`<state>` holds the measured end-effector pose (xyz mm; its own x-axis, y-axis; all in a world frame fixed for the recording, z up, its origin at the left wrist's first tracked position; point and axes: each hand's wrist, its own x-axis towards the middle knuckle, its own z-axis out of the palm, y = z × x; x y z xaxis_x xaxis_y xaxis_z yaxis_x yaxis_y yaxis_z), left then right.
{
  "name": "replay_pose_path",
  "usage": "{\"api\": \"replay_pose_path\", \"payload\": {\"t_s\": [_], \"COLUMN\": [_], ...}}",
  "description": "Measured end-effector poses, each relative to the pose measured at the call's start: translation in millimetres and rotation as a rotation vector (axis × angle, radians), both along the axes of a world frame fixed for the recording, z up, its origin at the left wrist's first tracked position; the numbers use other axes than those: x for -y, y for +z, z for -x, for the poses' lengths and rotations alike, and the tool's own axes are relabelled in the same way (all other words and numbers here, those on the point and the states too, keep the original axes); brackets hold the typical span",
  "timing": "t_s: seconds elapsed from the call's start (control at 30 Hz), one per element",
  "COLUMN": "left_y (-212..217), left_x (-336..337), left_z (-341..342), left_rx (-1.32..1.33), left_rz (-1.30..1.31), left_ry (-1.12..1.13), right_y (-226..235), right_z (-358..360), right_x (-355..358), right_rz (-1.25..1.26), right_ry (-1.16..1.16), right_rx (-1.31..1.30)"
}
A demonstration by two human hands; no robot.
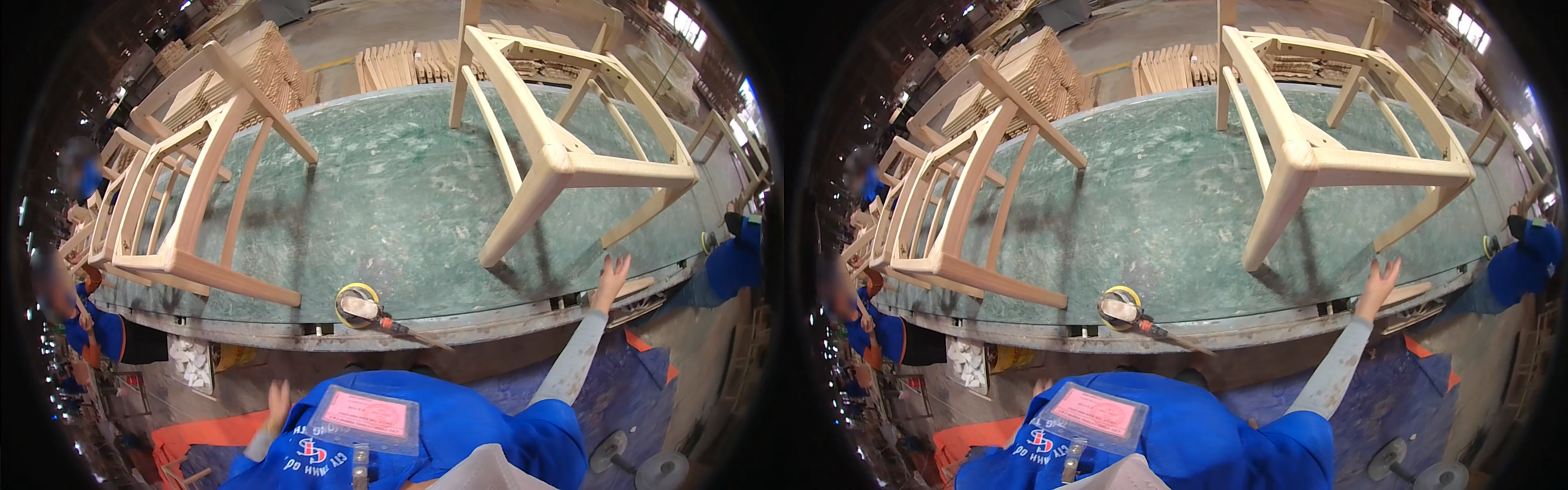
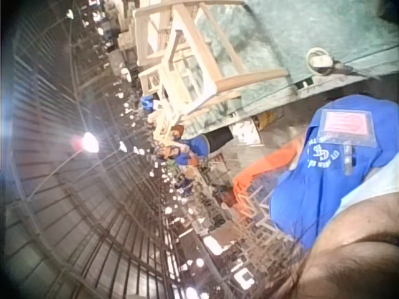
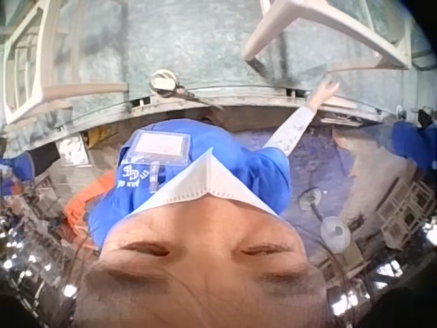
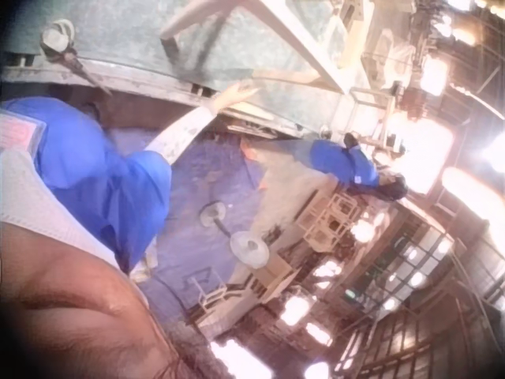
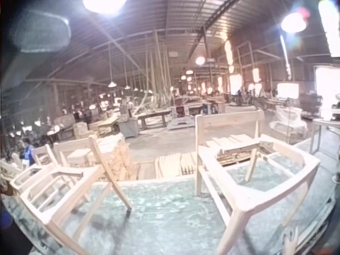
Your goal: The person uses a handheld orbital sander to smooth the surfaces of wooden chair frames. They repeatedly reposition the chair on a workbench to access different legs and rails, then sand each section before moving to the next chair.
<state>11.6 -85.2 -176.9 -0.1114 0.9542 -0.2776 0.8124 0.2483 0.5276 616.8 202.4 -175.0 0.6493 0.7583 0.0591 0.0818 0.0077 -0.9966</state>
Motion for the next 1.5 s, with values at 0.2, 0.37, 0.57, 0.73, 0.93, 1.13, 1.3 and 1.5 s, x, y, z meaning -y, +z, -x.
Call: {"api": "replay_pose_path", "payload": {"t_s": [0.2, 0.37, 0.57, 0.73, 0.93, 1.13, 1.3, 1.5], "left_y": [4.8, 6.7, -3.7, -11.6, -22.9, -35.8, -43.4, -59.5], "left_x": [150.4, 227.5, 293.9, 337.3, 396.0, 445.6, 463.6, 450.5], "left_z": [44.8, 43.9, 32.7, 57.3, 135.6, 239.7, 306.0, 347.2], "left_rx": [-0.093, -0.025, 0.105, 0.195, 0.254, 0.27, 0.284, 0.307], "left_rz": [0.448, 0.604, 0.635, 0.652, 0.68, 0.71, 0.706, 0.699], "left_ry": [0.556, 0.871, 1.118, 1.245, 1.362, 1.39, 1.381, 1.359], "right_y": [-13.0, 20.0, 107.4, 124.0, 119.0, 111.9, 141.0, 152.0], "right_z": [64.9, 107.5, 236.8, 325.4, 451.3, 564.4, 593.7, 603.0], "right_x": [31.4, 17.8, 29.6, 56.2, 109.0, 154.7, 177.9, 192.5], "right_rz": [-0.015, -0.141, -0.311, -0.374, -0.363, -0.402, -0.441, -0.43], "right_ry": [0.056, 0.19, 0.258, 0.142, 0.276, 0.369, 0.354, 0.318], "right_rx": [-0.065, 0.039, 0.299, 0.426, 0.352, 0.567, 0.693, 0.702]}}
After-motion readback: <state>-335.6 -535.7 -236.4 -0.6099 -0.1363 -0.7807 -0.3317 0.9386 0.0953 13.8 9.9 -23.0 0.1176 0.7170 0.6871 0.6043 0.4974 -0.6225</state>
